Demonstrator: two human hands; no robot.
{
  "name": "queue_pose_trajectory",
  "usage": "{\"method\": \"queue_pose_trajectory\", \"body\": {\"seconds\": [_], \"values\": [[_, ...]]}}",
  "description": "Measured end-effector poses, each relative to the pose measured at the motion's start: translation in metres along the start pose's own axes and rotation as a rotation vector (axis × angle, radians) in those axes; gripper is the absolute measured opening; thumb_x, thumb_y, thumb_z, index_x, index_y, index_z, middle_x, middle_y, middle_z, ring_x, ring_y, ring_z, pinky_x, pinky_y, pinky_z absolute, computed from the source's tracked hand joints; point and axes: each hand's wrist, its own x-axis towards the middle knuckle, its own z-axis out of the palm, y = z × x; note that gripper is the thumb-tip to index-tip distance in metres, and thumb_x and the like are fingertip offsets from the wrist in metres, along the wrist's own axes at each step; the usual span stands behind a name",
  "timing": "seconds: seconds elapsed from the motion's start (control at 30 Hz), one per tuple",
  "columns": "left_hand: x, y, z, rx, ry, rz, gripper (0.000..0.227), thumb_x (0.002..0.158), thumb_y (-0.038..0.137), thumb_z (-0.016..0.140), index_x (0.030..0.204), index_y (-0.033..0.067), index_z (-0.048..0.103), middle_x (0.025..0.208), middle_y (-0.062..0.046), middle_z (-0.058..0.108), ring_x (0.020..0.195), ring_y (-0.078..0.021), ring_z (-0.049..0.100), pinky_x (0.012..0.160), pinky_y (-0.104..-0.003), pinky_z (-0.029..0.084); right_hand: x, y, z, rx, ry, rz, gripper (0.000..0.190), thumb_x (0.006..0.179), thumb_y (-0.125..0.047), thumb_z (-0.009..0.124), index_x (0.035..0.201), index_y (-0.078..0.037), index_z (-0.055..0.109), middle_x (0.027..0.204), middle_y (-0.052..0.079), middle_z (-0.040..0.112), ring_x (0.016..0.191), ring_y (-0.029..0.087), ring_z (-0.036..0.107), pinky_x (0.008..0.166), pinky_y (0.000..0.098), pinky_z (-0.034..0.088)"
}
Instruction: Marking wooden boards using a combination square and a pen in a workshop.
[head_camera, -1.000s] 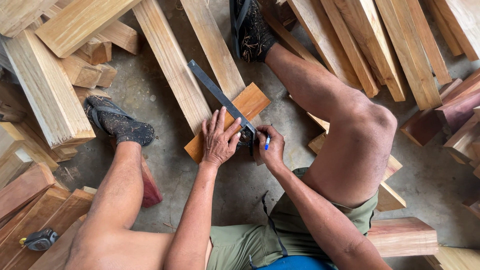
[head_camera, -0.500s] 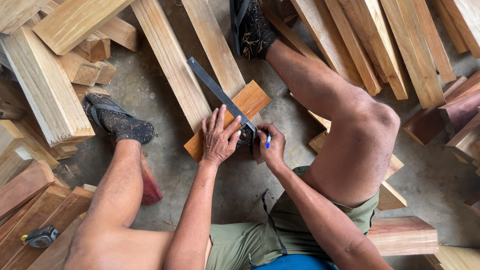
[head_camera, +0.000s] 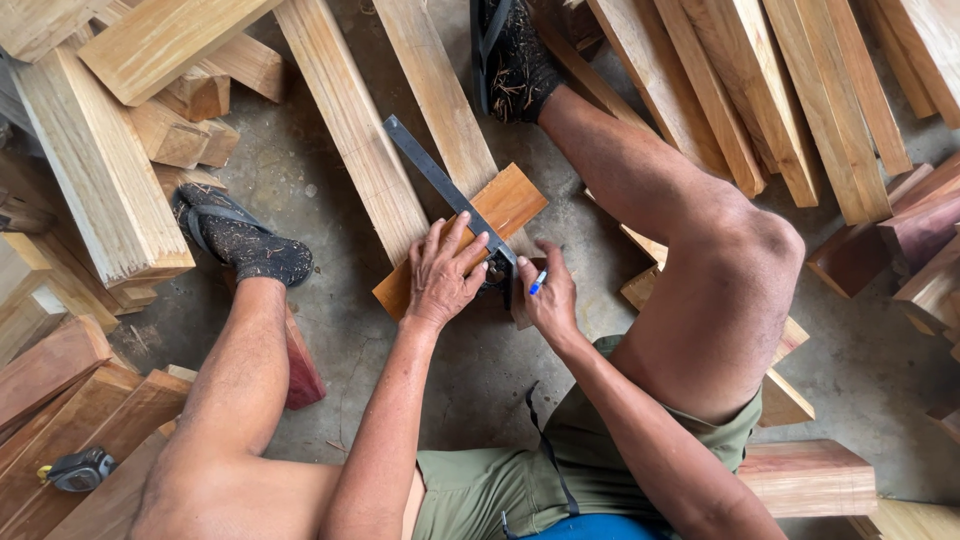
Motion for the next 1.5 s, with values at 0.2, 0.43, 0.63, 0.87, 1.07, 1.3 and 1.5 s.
{"method": "queue_pose_trajectory", "body": {"seconds": [0.2, 0.43, 0.63, 0.87, 1.07, 1.3, 1.5], "values": [[-0.001, -0.005, 0.007, 0.019, 0.011, 0.004, 0.045, 0.088, 0.037, 0.071, 0.133, 0.0285, 0.07, 0.163, -0.003, 0.039, 0.143, -0.0356, 0.039, 0.114, -0.057, 0.031, 0.011, -0.056, -0.034, -0.378, -0.094, -0.246, 0.035, 0.11, -0.027, 0.057, 0.136, -0.006, 0.068, 0.095, 0.018, 0.066, 0.086, 0.026, 0.067, 0.072, 0.0397, 0.057], [0.001, 0.0, 0.003, -0.002, 0.013, 0.006, 0.047, 0.088, 0.041, 0.073, 0.134, 0.0332, 0.067, 0.161, -0.005, 0.04, 0.142, -0.0388, 0.036, 0.11, -0.062, 0.03, 0.078, -0.054, -0.003, -0.13, -0.253, -0.456, 0.017, 0.089, -0.012, 0.074, 0.101, -0.002, 0.078, 0.098, 0.012, 0.077, 0.088, 0.018, 0.074, 0.079, 0.0311, 0.058], [0.0, 0.0, 0.006, -0.027, 0.027, -0.021, 0.048, 0.083, 0.04, 0.079, 0.13, 0.0346, 0.07, 0.16, -0.002, 0.041, 0.142, -0.0355, 0.037, 0.108, -0.06, 0.032, 0.088, -0.059, 0.012, -0.147, -0.309, -0.356, 0.02, 0.088, -0.012, 0.074, 0.107, -0.006, 0.079, 0.093, 0.011, 0.079, 0.081, 0.013, 0.074, 0.073, 0.0288, 0.058], [0.002, 0.003, 0.002, -0.038, 0.019, -0.011, 0.049, 0.08, 0.039, 0.082, 0.127, 0.0372, 0.071, 0.16, -0.001, 0.041, 0.141, -0.0359, 0.038, 0.108, -0.059, 0.033, 0.086, -0.074, 0.019, -0.201, -0.385, -0.214, 0.022, 0.09, -0.013, 0.072, 0.11, -0.007, 0.078, 0.088, 0.012, 0.079, 0.075, 0.014, 0.072, 0.069, 0.0305, 0.059], [0.002, 0.002, 0.004, -0.046, -0.004, -0.023, 0.046, 0.081, 0.038, 0.082, 0.126, 0.0374, 0.071, 0.161, 0.0, 0.041, 0.142, -0.0339, 0.038, 0.108, -0.059, 0.033, 0.09, -0.073, 0.012, -0.299, -0.46, -0.392, 0.023, 0.085, -0.011, 0.072, 0.106, -0.006, 0.079, 0.095, 0.012, 0.079, 0.082, 0.02, 0.077, 0.074, 0.0336, 0.059], [0.002, 0.002, 0.0, -0.043, 0.004, -0.001, 0.046, 0.084, 0.037, 0.08, 0.129, 0.0318, 0.072, 0.159, -0.003, 0.041, 0.142, -0.0343, 0.036, 0.107, -0.061, 0.032, 0.074, -0.058, -0.018, -0.382, -0.456, -0.622, 0.019, 0.084, -0.011, 0.076, 0.102, -0.004, 0.078, 0.095, 0.016, 0.077, 0.086, 0.027, 0.076, 0.076, 0.0379, 0.059], [0.002, 0.002, 0.002, -0.05, 0.0, -0.013, 0.045, 0.085, 0.036, 0.076, 0.13, 0.0285, 0.072, 0.161, -0.003, 0.041, 0.143, -0.0335, 0.036, 0.112, -0.06, 0.031, 0.054, -0.045, -0.041, -0.497, -0.514, -0.233, 0.018, 0.083, -0.016, 0.073, 0.098, -0.01, 0.082, 0.083, 0.012, 0.079, 0.073, 0.021, 0.077, 0.069, 0.0377, 0.061]]}}
